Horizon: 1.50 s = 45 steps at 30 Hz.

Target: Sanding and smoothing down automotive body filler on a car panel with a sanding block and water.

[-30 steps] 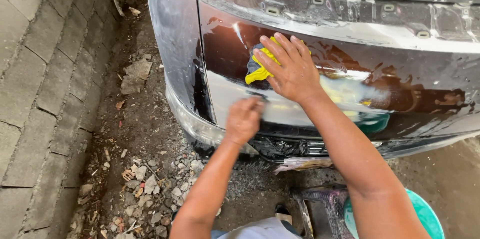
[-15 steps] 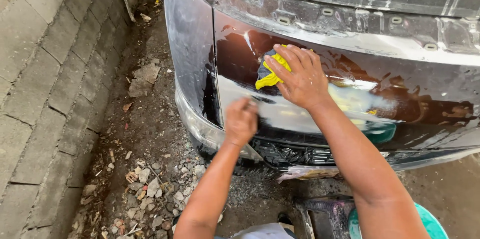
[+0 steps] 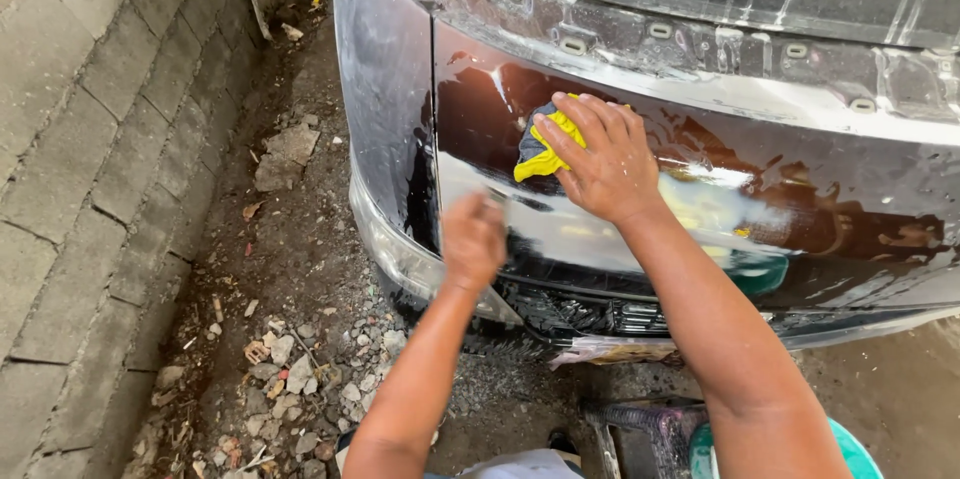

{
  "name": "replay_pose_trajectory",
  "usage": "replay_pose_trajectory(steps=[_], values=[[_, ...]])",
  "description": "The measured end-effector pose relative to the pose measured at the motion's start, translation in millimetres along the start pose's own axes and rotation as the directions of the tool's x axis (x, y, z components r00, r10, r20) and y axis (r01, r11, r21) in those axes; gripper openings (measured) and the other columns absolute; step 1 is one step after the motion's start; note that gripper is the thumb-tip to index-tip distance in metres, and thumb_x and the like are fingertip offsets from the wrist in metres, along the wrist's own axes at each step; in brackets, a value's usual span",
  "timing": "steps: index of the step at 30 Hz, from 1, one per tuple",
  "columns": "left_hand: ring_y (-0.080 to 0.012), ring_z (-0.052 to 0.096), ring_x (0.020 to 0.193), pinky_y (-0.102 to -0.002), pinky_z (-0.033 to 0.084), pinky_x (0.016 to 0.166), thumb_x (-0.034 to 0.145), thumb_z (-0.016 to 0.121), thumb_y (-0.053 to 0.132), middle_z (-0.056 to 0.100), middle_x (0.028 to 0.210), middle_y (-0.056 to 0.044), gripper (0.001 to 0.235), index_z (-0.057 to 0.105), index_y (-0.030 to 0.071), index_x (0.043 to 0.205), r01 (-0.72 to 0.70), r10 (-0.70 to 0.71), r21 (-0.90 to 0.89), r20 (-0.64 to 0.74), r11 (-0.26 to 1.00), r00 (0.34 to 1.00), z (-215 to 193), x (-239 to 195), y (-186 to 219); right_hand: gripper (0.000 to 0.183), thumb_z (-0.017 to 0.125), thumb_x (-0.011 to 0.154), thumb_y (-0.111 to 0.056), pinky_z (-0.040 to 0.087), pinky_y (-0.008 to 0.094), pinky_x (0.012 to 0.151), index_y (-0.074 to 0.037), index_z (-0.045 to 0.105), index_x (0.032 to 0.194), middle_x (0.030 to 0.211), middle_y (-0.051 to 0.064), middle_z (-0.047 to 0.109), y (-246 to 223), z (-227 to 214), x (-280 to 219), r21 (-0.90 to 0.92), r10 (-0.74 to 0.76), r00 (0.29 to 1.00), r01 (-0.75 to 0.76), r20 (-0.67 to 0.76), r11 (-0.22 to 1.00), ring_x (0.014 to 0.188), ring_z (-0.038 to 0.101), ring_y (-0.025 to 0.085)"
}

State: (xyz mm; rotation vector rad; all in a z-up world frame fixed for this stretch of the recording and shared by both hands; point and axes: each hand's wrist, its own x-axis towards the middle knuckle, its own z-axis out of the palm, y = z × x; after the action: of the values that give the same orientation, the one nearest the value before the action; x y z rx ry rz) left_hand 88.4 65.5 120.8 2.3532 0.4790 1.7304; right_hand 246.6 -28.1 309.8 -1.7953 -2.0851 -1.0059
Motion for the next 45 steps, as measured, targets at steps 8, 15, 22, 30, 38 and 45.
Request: replay_pose_trajectory(steps=[8,15,22,30,38,45], values=[[-0.0345,0.051,0.108,-0.049,0.039,0.094,0.099,0.064,0.011,0.053,0.125,-0.019,0.022,0.055,0.007,0.119,0.319,-0.307,0.029,-0.205,0.947,0.929,29,-26,13,0.074,0.078,0.076,-0.024,0.039,0.052,0.11,-0.025,0.056,0.146,0.154,0.006,0.051,0,-2,1,-0.018,0.003,1.0,-0.003,-0.006,1.0,0.138,0.049,0.03],[-0.0372,0.053,0.115,-0.052,0.043,0.097,0.099,0.062,0.007,0.053,0.13,-0.017,0.026,0.054,0.009,0.124,0.135,-0.132,0.017,-0.122,0.991,0.984,-1,-2,-14,0.074,0.078,0.076,-0.023,0.039,0.052,0.11,-0.025,0.055,0.147,0.155,0.006,0.05,0,-1,0,-0.006,0.003,1.0,-0.003,-0.004,1.0,0.138,0.048,0.03],[-0.0362,0.05,0.118,-0.048,0.043,0.1,0.101,0.064,0.01,0.051,0.13,-0.018,0.028,0.053,0.01,0.127,0.143,-0.14,0.009,-0.139,0.99,0.98,28,-23,19,0.075,0.078,0.075,-0.023,0.038,0.053,0.11,-0.025,0.055,0.147,0.155,0.006,0.05,0,-2,0,-0.007,0.008,1.0,-0.008,0.003,1.0,0.137,0.048,0.031],[-0.0343,0.05,0.118,-0.05,0.043,0.098,0.099,0.063,0.007,0.053,0.129,-0.018,0.03,0.052,0.007,0.128,0.103,-0.083,0.084,-0.218,0.991,0.972,-7,15,-23,0.073,0.077,0.076,-0.022,0.038,0.052,0.11,-0.025,0.057,0.146,0.155,0.005,0.05,-1,-1,0,-0.007,0.021,1.0,-0.021,0.005,1.0,0.138,0.048,0.03],[-0.0334,0.057,0.111,-0.045,0.05,0.09,0.099,0.063,0.011,0.056,0.129,-0.013,0.022,0.059,0.008,0.119,-0.115,0.115,-0.002,-0.008,0.993,0.993,18,-15,40,0.074,0.077,0.076,-0.023,0.039,0.053,0.11,-0.025,0.056,0.147,0.155,0.006,0.05,0,-2,0,-0.012,0.018,1.0,-0.018,0.007,1.0,0.138,0.048,0.03],[-0.0345,0.052,0.113,-0.049,0.043,0.096,0.101,0.062,0.009,0.053,0.13,-0.017,0.021,0.056,0.006,0.121,0.22,-0.206,0.047,-0.204,0.974,0.957,1,7,-15,0.073,0.077,0.077,-0.023,0.039,0.053,0.111,-0.025,0.056,0.146,0.155,0.006,0.05,0,0,-3,0.005,0.028,1.0,-0.028,0.011,1.0,0.137,0.048,0.03]])
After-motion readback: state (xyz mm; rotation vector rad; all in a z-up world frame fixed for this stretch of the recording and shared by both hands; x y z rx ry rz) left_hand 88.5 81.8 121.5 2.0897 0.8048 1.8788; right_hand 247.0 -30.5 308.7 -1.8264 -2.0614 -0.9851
